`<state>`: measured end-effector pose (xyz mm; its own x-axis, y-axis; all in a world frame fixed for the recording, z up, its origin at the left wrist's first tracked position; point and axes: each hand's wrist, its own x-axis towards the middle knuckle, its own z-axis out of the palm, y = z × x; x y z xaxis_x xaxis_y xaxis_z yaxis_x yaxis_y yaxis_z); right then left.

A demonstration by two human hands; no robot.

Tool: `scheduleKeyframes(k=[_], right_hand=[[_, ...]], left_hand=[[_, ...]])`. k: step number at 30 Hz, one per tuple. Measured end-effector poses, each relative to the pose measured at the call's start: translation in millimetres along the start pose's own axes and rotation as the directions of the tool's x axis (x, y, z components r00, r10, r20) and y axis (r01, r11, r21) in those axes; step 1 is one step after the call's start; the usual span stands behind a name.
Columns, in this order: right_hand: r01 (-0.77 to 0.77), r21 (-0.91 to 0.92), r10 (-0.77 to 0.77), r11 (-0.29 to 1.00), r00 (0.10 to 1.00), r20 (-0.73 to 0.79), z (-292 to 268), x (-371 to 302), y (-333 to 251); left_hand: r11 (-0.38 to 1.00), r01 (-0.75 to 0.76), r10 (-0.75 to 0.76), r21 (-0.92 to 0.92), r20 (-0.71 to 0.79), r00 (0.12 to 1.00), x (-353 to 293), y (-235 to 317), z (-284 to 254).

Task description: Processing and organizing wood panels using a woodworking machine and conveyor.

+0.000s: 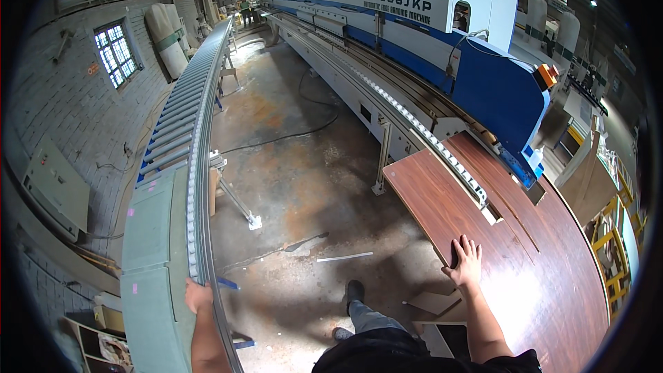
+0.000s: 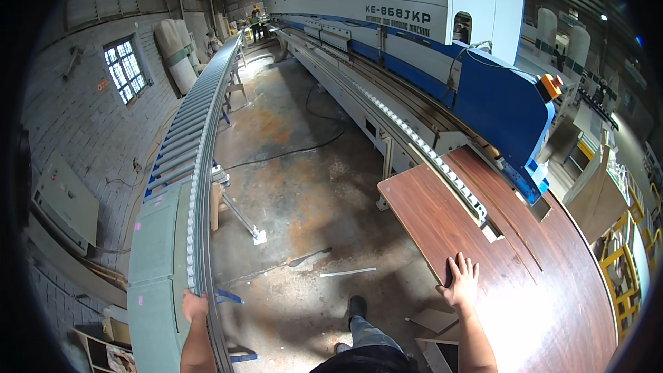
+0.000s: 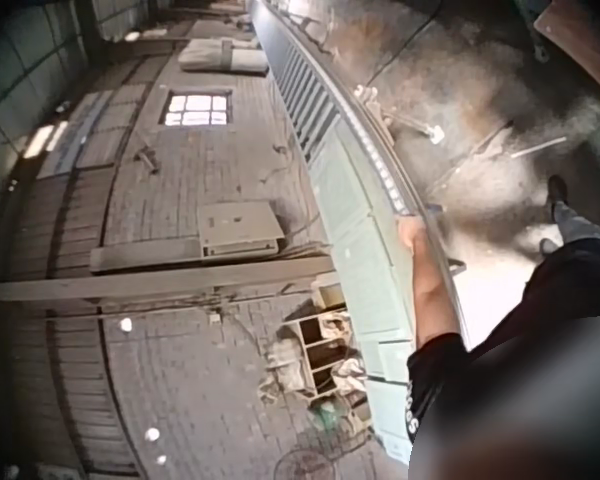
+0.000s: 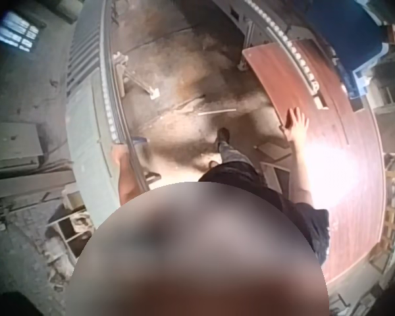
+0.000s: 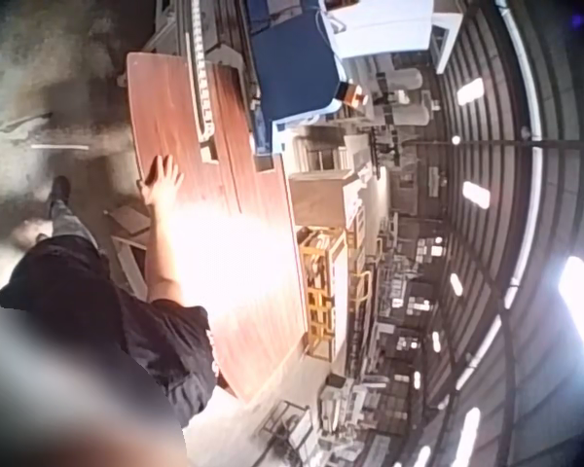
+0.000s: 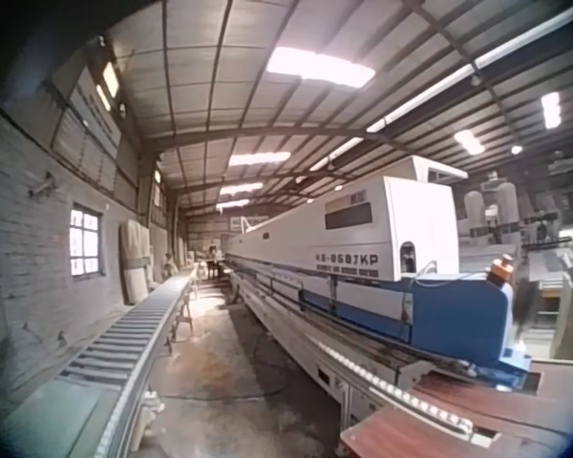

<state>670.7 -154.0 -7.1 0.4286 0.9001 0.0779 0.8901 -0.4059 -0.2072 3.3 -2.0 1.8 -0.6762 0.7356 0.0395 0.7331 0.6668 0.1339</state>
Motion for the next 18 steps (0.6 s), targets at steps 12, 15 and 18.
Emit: scheduleKeyframes(k=[12,15,18], right_hand=[[0.003,0.002,-0.003,1.0,1.0,-0.004,0.1,-0.2,0.7],[0.003,0.0,-0.003,1.0,1.0,0.0,-0.3,-0.2,0.6],[-0.001,-0.003,0.001,1.0,1.0,0.008,-1.0,0.1,-0.2]], left_hand=[[1.0,-0.013,0.013,0.001,-0.016,1.0,-0.1,-0.3,1.6],[1.0,-0.008,0.008,-0.004,-0.019,1.0,-0.9,0.1,0.8],[1.0,-0.007,0.007,0.001,-0.016,1.0,-0.7,0.2,0.5]])
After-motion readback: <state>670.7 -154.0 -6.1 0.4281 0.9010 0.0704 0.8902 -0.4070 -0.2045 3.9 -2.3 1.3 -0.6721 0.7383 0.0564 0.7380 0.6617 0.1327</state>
